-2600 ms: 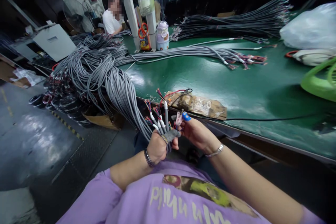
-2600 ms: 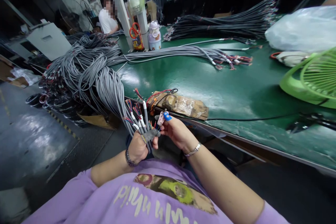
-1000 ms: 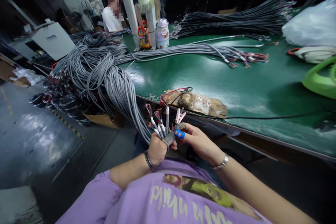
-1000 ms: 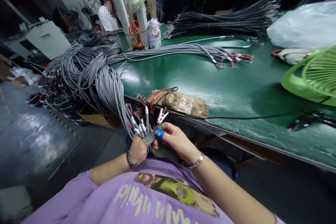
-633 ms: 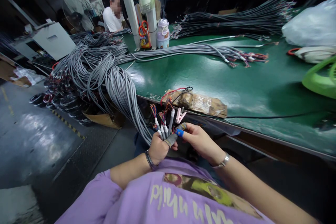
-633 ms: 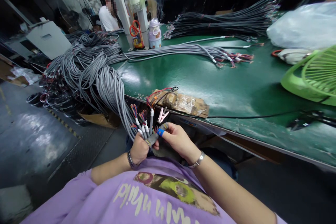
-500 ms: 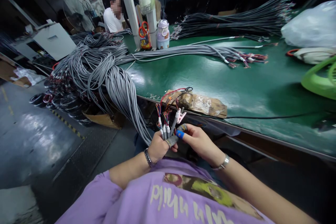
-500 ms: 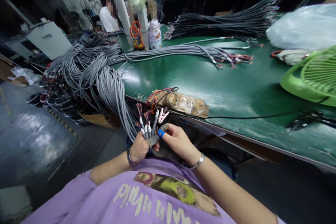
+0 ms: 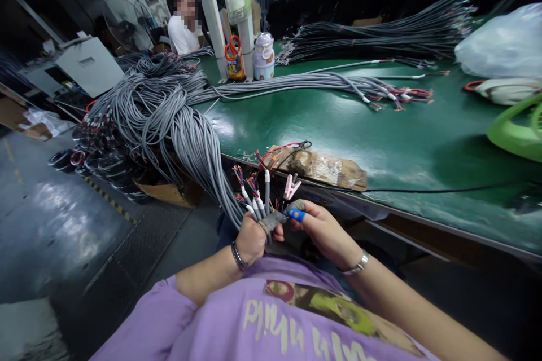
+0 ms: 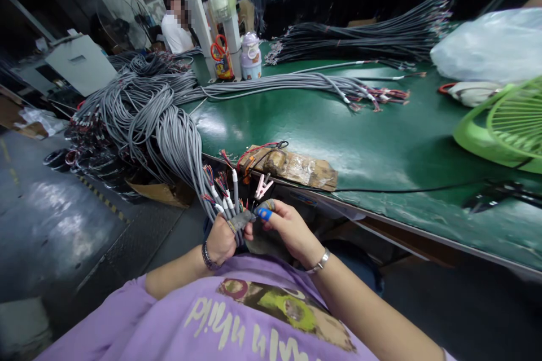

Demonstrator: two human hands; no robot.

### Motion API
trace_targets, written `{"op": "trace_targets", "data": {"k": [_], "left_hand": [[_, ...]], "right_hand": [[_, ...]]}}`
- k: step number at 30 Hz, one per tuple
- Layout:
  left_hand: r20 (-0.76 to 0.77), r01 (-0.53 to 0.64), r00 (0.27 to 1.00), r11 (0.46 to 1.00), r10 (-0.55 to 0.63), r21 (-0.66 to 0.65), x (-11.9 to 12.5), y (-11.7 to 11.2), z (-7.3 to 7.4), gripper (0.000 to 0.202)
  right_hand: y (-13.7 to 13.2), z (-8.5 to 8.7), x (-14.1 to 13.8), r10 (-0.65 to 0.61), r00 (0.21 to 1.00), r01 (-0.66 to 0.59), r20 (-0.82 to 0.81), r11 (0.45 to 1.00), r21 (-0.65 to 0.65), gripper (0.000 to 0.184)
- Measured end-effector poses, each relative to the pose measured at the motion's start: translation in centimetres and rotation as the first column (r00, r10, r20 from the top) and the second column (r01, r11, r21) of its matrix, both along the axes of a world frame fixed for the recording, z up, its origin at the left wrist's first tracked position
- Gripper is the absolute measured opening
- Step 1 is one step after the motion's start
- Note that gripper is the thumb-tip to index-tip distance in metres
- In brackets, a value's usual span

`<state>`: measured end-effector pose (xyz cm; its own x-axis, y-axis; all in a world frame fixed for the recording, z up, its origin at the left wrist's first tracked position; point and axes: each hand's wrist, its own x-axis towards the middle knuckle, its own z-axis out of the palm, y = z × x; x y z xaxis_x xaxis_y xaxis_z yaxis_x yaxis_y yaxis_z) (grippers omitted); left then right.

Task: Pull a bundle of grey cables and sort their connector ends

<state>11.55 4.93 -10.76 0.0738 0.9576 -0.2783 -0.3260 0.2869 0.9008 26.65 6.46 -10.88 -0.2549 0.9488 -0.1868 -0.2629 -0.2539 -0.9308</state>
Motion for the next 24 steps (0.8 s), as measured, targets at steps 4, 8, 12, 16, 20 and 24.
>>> {"op": "trace_targets", "data": {"k": [4, 8, 12, 16, 20, 24], "left_hand": [[0.082, 0.034, 0.996, 0.999, -0.033, -0.012, 0.0, 0.0, 1.1, 0.046], [0.112, 0.071, 0.991, 0.997, -0.068, -0.024, 0.2, 0.7, 1.6, 0.047], [0.129, 0.081, 0.989, 0.996, -0.076, -0.035, 0.3, 1.5, 1.0, 0.046], [0.121, 0.087, 0.989, 0.995, -0.080, -0.052, 0.4, 1.7, 0.7, 0.045], [0.125, 0.074, 0.990, 0.996, -0.067, -0.055, 0.5, 1.7, 0.5, 0.046], [0.094, 0.093, 0.992, 0.994, -0.087, -0.061, 0.5, 1.7, 0.1, 0.045]], "right_hand": [[1.5, -0.1, 0.6, -0.006, 0.979, -0.037, -0.205, 0.978, -0.207, 0.043], [3.1, 0.1, 0.4, 0.038, 0.979, -0.074, -0.202, 0.982, -0.175, 0.048], [3.5, 0.1, -0.3, -0.110, 0.994, 0.110, -0.014, 0.993, 0.052, 0.052], [3.8, -0.2, -0.8, -0.057, 0.984, 0.041, -0.166, 0.994, -0.098, 0.053], [4.3, -0.4, -1.2, -0.102, 0.948, 0.042, -0.300, 0.979, -0.199, 0.044], [4.3, -0.3, -1.3, -0.140, 0.946, 0.091, -0.291, 0.980, -0.178, 0.041]]}}
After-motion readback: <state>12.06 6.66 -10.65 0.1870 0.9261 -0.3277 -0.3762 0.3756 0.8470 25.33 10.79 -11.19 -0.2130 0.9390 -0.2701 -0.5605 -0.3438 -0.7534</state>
